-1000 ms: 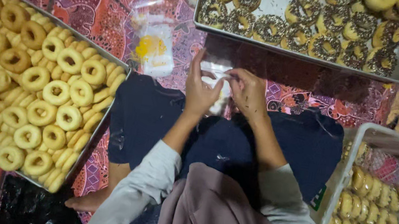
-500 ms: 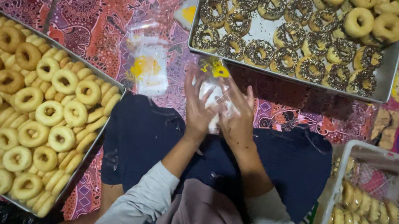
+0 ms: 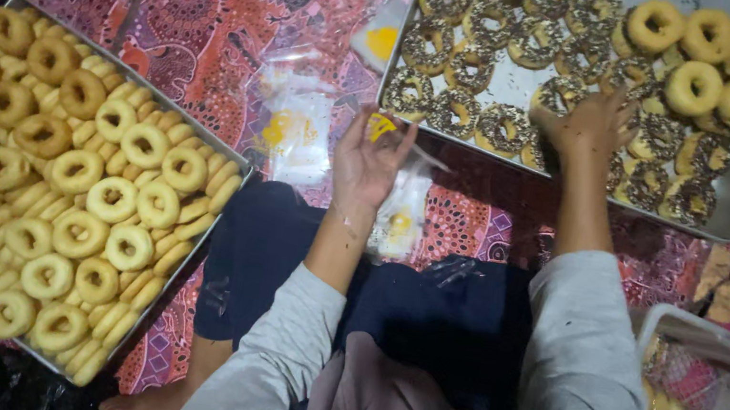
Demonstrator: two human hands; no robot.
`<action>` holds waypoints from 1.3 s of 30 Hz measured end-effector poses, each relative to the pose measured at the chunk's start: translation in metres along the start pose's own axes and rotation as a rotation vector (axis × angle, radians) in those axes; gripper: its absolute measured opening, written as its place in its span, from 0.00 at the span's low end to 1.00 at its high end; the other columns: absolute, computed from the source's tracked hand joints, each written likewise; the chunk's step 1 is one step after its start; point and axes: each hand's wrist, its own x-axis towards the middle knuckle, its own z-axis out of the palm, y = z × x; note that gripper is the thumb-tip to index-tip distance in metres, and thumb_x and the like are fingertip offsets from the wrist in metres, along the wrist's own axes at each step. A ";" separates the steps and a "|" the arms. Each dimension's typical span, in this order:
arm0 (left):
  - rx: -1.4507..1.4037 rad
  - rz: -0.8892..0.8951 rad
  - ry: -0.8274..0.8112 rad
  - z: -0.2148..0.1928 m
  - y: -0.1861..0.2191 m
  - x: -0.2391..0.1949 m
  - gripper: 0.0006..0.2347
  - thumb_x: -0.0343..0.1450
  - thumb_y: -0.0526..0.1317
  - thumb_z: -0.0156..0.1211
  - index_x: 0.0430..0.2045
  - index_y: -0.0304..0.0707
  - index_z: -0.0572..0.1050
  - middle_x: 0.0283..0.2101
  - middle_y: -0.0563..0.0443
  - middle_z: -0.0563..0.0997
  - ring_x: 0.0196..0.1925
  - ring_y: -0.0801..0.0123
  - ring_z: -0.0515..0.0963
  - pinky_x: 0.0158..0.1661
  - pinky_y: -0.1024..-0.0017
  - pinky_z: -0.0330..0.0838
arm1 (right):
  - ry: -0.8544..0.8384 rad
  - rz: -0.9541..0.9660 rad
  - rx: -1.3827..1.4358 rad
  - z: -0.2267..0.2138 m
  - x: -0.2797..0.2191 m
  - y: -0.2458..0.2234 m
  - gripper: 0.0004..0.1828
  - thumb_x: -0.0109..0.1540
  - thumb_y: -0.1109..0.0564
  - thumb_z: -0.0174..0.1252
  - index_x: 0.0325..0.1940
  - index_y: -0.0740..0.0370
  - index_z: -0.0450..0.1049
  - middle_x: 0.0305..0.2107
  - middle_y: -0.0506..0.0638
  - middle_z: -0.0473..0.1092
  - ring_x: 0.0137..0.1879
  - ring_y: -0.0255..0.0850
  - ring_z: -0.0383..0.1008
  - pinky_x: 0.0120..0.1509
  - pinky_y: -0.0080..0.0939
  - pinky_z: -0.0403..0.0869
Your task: The person sits on the floor and packs donuts into small plastic bags. They pick donuts from metal trays, place them into bags, and set the filled bags aside.
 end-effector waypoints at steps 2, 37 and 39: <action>-0.084 -0.025 -0.003 -0.005 0.002 0.004 0.08 0.76 0.41 0.56 0.39 0.36 0.74 0.37 0.42 0.78 0.44 0.57 0.79 0.61 0.45 0.71 | 0.112 -0.016 0.024 -0.005 -0.004 -0.010 0.61 0.48 0.31 0.74 0.69 0.76 0.60 0.67 0.74 0.50 0.73 0.71 0.45 0.69 0.78 0.45; 1.999 1.025 -0.721 0.019 0.049 -0.158 0.21 0.68 0.37 0.69 0.55 0.35 0.75 0.59 0.43 0.78 0.67 0.53 0.75 0.70 0.45 0.58 | -0.422 -0.615 0.764 -0.046 -0.235 -0.149 0.29 0.61 0.58 0.61 0.67 0.63 0.72 0.45 0.62 0.76 0.47 0.52 0.73 0.49 0.49 0.72; 1.934 1.059 -0.575 0.008 0.056 -0.173 0.12 0.72 0.30 0.68 0.49 0.40 0.81 0.52 0.47 0.84 0.61 0.57 0.83 0.65 0.58 0.74 | -0.560 -0.536 0.665 -0.045 -0.243 -0.158 0.26 0.60 0.56 0.62 0.64 0.59 0.75 0.34 0.58 0.79 0.35 0.48 0.76 0.39 0.46 0.74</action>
